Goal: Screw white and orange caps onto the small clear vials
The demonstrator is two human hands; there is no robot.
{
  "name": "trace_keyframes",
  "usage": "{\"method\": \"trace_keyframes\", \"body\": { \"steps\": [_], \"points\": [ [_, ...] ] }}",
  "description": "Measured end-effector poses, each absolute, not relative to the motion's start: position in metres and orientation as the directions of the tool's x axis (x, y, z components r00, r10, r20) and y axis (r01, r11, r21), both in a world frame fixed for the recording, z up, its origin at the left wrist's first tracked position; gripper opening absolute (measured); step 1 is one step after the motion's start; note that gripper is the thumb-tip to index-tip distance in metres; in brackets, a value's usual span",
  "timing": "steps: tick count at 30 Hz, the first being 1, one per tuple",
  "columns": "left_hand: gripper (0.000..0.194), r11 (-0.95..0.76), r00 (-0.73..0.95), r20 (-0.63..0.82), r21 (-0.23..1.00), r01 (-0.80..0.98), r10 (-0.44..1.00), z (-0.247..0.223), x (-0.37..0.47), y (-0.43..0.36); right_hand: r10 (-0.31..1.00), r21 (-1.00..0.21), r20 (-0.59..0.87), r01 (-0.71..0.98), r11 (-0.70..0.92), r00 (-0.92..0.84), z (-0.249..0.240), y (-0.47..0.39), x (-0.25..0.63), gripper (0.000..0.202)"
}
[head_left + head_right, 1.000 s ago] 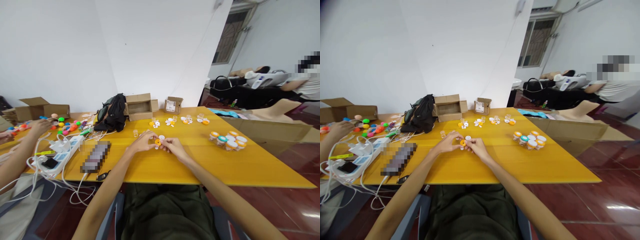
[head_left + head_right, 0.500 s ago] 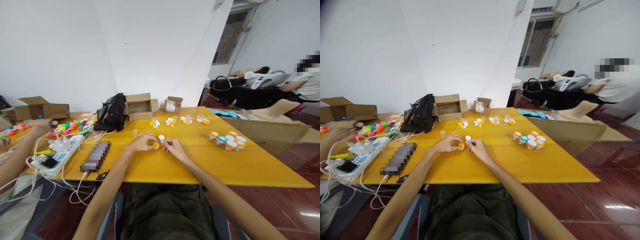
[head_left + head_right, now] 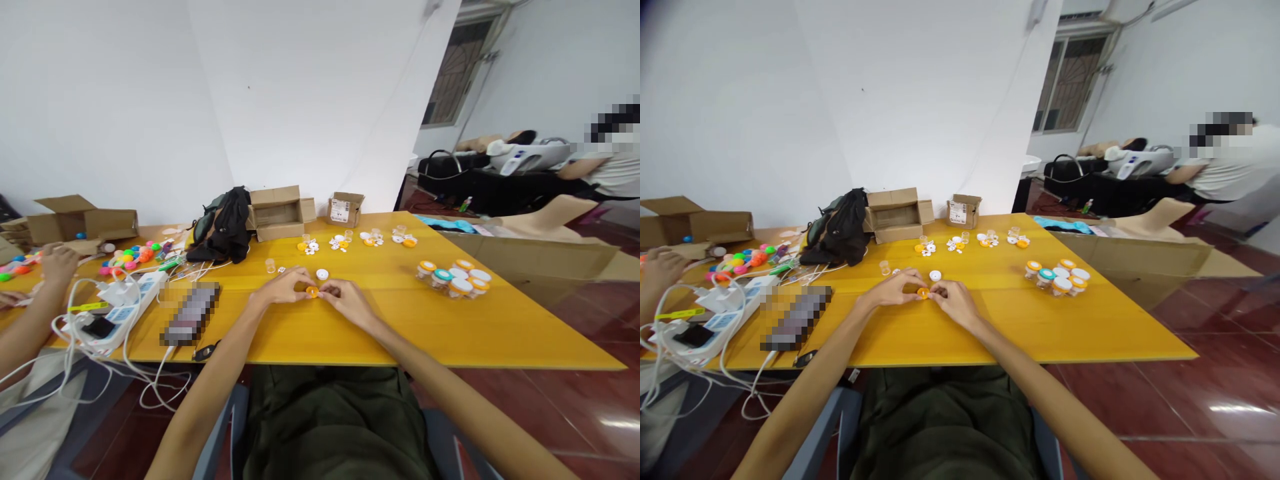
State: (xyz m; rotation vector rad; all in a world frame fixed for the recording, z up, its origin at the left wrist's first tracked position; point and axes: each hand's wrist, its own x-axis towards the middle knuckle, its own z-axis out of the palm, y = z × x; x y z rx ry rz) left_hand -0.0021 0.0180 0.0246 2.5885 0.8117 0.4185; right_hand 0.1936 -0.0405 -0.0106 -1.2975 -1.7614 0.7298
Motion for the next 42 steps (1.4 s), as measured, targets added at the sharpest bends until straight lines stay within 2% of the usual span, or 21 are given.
{"method": "trace_keyframes", "body": {
  "steps": [12,21,27,31,35,38,42],
  "points": [
    [0.020,-0.737,0.794,0.156,0.508,0.446,0.587,0.020,-0.002,0.023,0.941,-0.775,0.304,0.536,0.335,-0.149,-0.011,-0.041,0.194,0.009],
    [0.024,-0.744,0.802,0.152,0.503,0.440,0.578,0.020,0.003,0.020,0.947,-0.820,0.302,0.477,0.316,-0.109,-0.008,-0.042,0.194,0.012],
    [0.031,-0.683,0.722,0.211,0.572,0.454,0.658,0.031,-0.006,0.022,0.939,-0.800,0.335,0.504,0.326,-0.074,-0.005,-0.044,0.196,0.013],
    [0.021,-0.631,0.506,0.402,0.629,0.453,0.763,0.043,-0.015,0.025,0.911,-0.698,0.405,0.617,0.363,-0.078,-0.006,-0.045,0.195,0.015],
    [0.015,-0.631,0.272,0.571,0.679,0.375,0.775,0.046,-0.020,0.029,0.841,-0.517,0.516,0.722,0.459,-0.165,-0.004,-0.044,0.185,0.016],
    [0.012,-0.641,0.144,0.631,0.704,0.306,0.762,0.047,-0.021,0.030,0.780,-0.358,0.542,0.754,0.550,-0.312,0.002,-0.043,0.163,0.018],
    [0.010,-0.639,0.035,0.650,0.733,0.232,0.759,0.049,-0.022,0.030,0.727,-0.201,0.459,0.737,0.645,-0.511,0.012,-0.040,0.122,0.015]
  ]
}}
